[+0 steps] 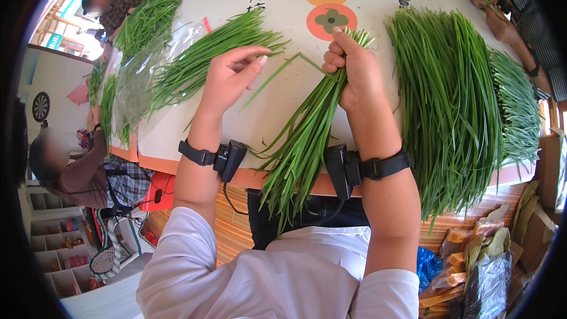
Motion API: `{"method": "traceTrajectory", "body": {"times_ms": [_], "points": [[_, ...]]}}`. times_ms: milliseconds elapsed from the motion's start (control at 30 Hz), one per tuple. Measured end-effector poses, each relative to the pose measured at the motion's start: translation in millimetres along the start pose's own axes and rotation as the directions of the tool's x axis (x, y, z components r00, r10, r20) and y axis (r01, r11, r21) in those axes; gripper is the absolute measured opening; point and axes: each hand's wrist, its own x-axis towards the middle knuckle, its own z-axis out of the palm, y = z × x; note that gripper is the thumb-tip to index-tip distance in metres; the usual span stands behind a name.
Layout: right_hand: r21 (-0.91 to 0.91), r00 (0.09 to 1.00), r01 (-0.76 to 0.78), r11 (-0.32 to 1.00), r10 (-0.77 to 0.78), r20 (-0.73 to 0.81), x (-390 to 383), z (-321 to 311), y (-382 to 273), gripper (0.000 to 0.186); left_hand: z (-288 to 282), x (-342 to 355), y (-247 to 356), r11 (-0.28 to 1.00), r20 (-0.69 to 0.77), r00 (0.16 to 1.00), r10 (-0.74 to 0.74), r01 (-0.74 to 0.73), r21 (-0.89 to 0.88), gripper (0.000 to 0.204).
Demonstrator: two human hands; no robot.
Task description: The person sorts and bundles long green vegetables, likely chives or scallions, on a large table. They gather the vegetables into bunches, align the stems, and arrange them neatly on the table surface.
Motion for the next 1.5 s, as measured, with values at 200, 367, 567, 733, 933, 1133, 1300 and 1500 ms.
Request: {"method": "traceTrajectory", "body": {"times_ms": [200,367,567,733,933,1133,1300,1500], "points": [[0.075,0.971,-0.166,0.983,0.150,0.184,-4,1,-5,0.009,-4,6,-22,0.988,-0.229,0.969,-0.088,0.113,0.100,0.016],[0.106,0.693,-0.392,0.914,0.218,0.687,-22,5,-7,0.017,-5,8,-24,0.809,-0.046,0.996,0.070,-0.030,0.587,0.015],[-0.161,0.902,-0.152,0.975,0.204,0.381,-19,14,6,0.013,4,1,-5,0.962,0.403,0.913,0.071,0.044,-0.271,0.013],[-0.192,0.950,-0.107,0.976,0.157,0.270,-17,13,6,0.013,5,-1,-1,0.986,0.354,0.921,-0.164,0.162,0.036,0.012],[-0.229,0.962,-0.102,0.968,0.155,0.223,-17,15,9,0.014,0,12,-27,0.686,0.046,0.973,0.224,-0.191,0.702,0.015],[-0.239,0.966,-0.103,0.965,0.155,0.209,-14,12,12,0.014,-4,17,-37,0.569,0.017,0.954,0.299,-0.193,0.800,0.012],[-0.247,0.969,-0.108,0.963,0.157,0.190,-14,13,13,0.013,-5,20,-40,0.586,0.002,0.955,0.298,-0.185,0.789,0.014],[-0.247,0.969,-0.111,0.963,0.160,0.188,-14,13,14,0.012,-6,20,-40,0.570,0.027,0.949,0.313,-0.210,0.794,0.017]]}}
